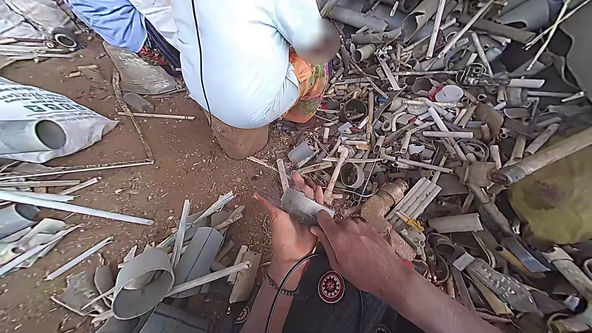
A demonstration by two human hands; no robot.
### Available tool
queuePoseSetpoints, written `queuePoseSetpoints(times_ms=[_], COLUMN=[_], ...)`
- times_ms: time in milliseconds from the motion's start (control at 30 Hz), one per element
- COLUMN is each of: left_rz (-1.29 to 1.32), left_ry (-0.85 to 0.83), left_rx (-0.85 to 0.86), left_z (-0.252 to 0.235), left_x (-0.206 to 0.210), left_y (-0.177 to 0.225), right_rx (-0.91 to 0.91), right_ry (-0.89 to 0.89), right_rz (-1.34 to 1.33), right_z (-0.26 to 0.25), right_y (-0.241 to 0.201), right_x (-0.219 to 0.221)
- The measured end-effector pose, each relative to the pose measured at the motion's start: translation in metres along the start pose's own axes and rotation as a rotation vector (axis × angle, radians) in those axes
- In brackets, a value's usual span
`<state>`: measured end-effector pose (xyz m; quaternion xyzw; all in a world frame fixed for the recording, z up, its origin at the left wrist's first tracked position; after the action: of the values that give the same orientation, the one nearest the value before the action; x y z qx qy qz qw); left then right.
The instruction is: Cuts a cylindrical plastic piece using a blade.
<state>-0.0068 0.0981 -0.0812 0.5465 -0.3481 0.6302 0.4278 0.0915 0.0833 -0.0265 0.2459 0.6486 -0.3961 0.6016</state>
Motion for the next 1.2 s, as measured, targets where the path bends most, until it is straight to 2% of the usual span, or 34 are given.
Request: queuePoseSetpoints(times_ms=[100,167,267,333,367,467,533,600,667,833,900,1000,1067,1200], left_rz=[-0.067,-0.115,-0.156,-0.196,-0.276,-0.616,-0.765,-0.687,-0.641,-0.447,-0.391,-0.368,-0.379,-0.328], left_ry=[-0.002,0.004,0.023,-0.067,-0.153,-0.485,-0.563,-0.429,-0.275,-0.089,-0.126,-0.251,-0.253,-0.187], left_rx=[-0.031,-0.020,0.011,0.002,0.014,0.217,0.261,0.172,0.151,0.033,0.020,0.042,0.097,0.109], left_z=[-0.001,-0.003,-0.007,-0.008,-0.008,-0.016,-0.022,-0.023,-0.024,-0.015,-0.011,-0.004,-0.002,0.000], left_x=[0.006,0.005,-0.001,-0.002,0.000,0.001,0.003,0.003,0.001,0.002,0.004,0.009,0.009,0.006], left_y=[0.004,0.007,0.009,0.011,0.011,0.014,0.018,0.020,0.023,0.018,0.014,0.008,0.008,0.010], right_rx=[-0.012,0.003,-0.009,-0.023,-0.032,-0.046,-0.029,0.013,0.012,-0.113,-0.124,-0.047,-0.015,-0.075], right_ry=[0.164,0.209,0.089,-0.018,0.000,0.291,0.529,0.668,0.693,0.524,0.443,0.260,0.154,0.082], right_rz=[-0.097,-0.078,-0.009,-0.018,-0.056,-0.180,-0.191,-0.160,-0.133,-0.094,-0.047,-0.050,-0.101,0.004], right_z=[-0.003,-0.006,-0.005,-0.002,-0.001,0.002,0.005,0.010,0.014,0.010,0.006,0.000,-0.003,0.002], right_y=[0.008,0.012,0.009,0.006,0.008,0.024,0.036,0.042,0.041,0.024,0.020,0.016,0.011,-0.008], right_x=[-0.006,-0.006,0.002,0.003,-0.001,-0.024,-0.045,-0.059,-0.061,-0.037,-0.026,-0.014,-0.007,0.002])
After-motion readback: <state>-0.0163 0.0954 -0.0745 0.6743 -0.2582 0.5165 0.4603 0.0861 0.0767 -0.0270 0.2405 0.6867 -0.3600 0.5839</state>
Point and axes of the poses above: each hand's wrist, its own z-axis away from the middle knuckle, its own x-axis out of the palm, y = z × x, the point moved 6 cm from there along -z, towards the middle knuckle, and after that the axes turned 9 degrees about x, right-handed, at the moved point
